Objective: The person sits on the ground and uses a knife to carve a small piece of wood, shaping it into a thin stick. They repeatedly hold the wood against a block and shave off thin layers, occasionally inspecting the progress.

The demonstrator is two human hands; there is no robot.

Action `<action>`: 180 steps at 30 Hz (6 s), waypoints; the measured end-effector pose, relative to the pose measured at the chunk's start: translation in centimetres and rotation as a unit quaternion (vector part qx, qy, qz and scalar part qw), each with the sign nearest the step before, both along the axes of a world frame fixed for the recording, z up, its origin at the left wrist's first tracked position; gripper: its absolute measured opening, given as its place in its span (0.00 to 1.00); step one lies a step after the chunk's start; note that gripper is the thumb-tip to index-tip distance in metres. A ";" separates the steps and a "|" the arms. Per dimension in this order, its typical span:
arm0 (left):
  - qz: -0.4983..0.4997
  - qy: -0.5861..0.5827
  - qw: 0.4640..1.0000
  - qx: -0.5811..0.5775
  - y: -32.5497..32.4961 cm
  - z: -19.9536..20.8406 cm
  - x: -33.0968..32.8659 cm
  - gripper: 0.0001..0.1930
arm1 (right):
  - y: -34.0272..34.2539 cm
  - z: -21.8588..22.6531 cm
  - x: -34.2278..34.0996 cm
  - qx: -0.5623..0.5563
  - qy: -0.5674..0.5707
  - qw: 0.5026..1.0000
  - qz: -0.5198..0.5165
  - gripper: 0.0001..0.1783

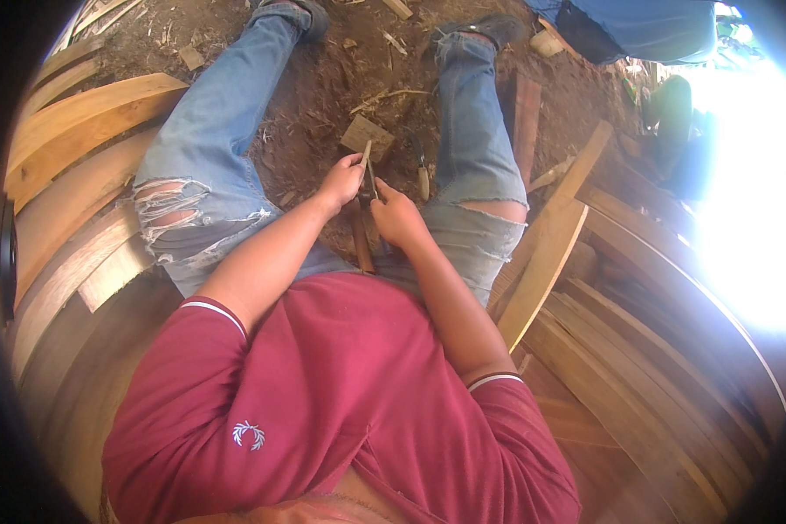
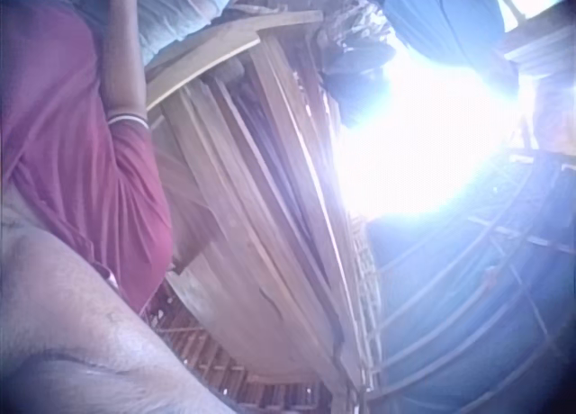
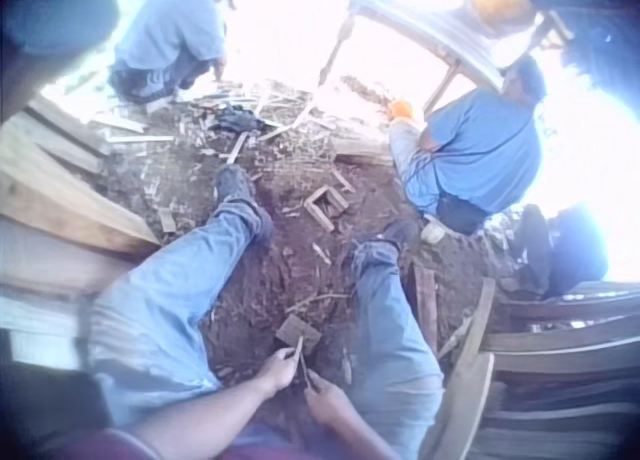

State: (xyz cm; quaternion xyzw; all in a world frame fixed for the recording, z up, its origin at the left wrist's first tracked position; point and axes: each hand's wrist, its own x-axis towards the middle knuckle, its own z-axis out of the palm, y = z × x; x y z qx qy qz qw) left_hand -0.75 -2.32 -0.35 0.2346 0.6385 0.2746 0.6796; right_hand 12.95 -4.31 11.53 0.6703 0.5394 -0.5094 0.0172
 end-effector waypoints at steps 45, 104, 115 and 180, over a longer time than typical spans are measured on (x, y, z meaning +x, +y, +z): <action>0.031 -0.014 0.999 0.015 -0.2 -4.3 2.0 0.24 | 1.1 -7.8 -0.7 0.142 -0.014 0.989 -0.037 0.30; 0.099 -0.112 0.989 -0.015 -0.5 -3.0 2.2 0.25 | 1.4 -5.6 -0.7 0.073 -0.027 0.997 0.004 0.32; 0.065 -0.114 0.991 -0.036 0.2 1.3 1.2 0.25 | 2.9 -7.4 -1.0 0.042 -0.023 0.998 -0.043 0.32; 0.039 -0.473 0.868 0.146 4.0 22.6 -5.3 0.23 | 6.6 14.4 -1.5 0.216 0.319 0.895 -0.225 0.26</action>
